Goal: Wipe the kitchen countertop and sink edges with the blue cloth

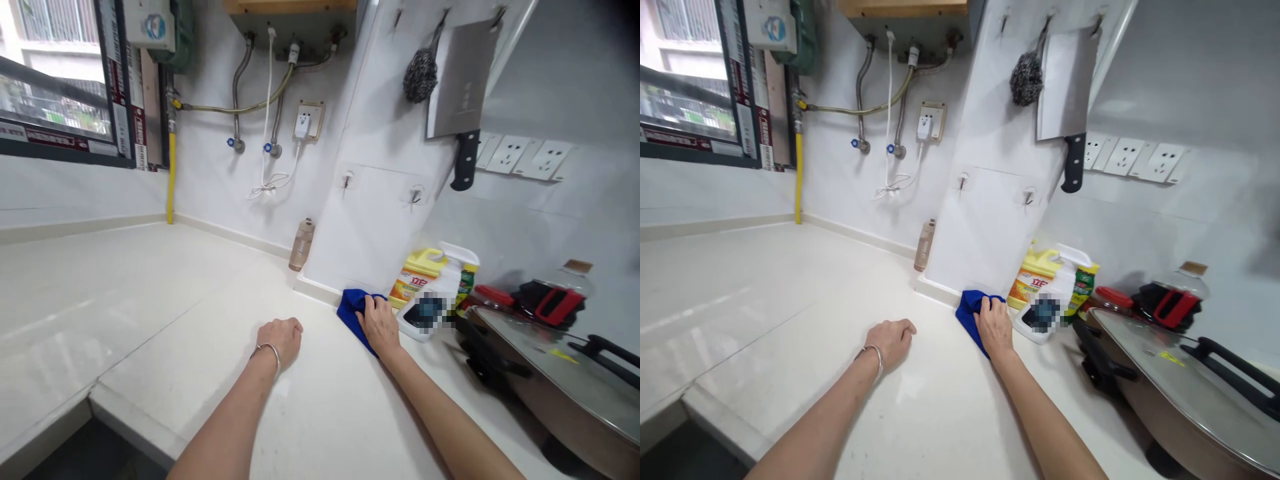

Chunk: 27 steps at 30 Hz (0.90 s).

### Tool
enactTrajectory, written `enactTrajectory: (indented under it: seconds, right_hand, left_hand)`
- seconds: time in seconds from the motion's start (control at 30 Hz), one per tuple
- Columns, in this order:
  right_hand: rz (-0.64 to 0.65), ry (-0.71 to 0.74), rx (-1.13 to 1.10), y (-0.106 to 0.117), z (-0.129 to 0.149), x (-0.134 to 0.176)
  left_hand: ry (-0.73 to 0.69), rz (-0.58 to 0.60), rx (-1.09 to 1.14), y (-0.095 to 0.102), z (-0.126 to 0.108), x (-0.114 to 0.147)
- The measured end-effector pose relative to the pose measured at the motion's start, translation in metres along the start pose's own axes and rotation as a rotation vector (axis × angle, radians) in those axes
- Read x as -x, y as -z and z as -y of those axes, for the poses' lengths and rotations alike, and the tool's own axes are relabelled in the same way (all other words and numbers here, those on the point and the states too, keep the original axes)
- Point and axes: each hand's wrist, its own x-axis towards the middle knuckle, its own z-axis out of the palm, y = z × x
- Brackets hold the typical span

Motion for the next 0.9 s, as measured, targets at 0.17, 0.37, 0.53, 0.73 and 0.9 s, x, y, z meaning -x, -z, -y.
enactTrajectory:
  seconds: [0.17,0.37,0.53,0.73,0.9]
  right_hand:
    - [0.006,0.147,-0.034,-0.010,0.045,-0.036]
    - [0.011,0.117,-0.095,-0.014,0.126,-0.075]
    - [0.017,0.101,-0.105,-0.009,0.157,-0.087]
    - [0.036,0.146,-0.060,-0.005,0.125,-0.074]
    - [0.087,0.120,0.013,-0.004,0.066,-0.049]
  left_hand:
    - [0.008,-0.010,-0.003,-0.003,-0.001,0.000]
    - [0.032,-0.007,-0.014,-0.003,-0.002,0.002]
    - [0.031,-0.003,-0.011,-0.001,-0.002,0.003]
    - [0.031,-0.004,0.000,0.001,0.003,-0.002]
    - [0.022,0.005,0.023,0.001,0.006,-0.003]
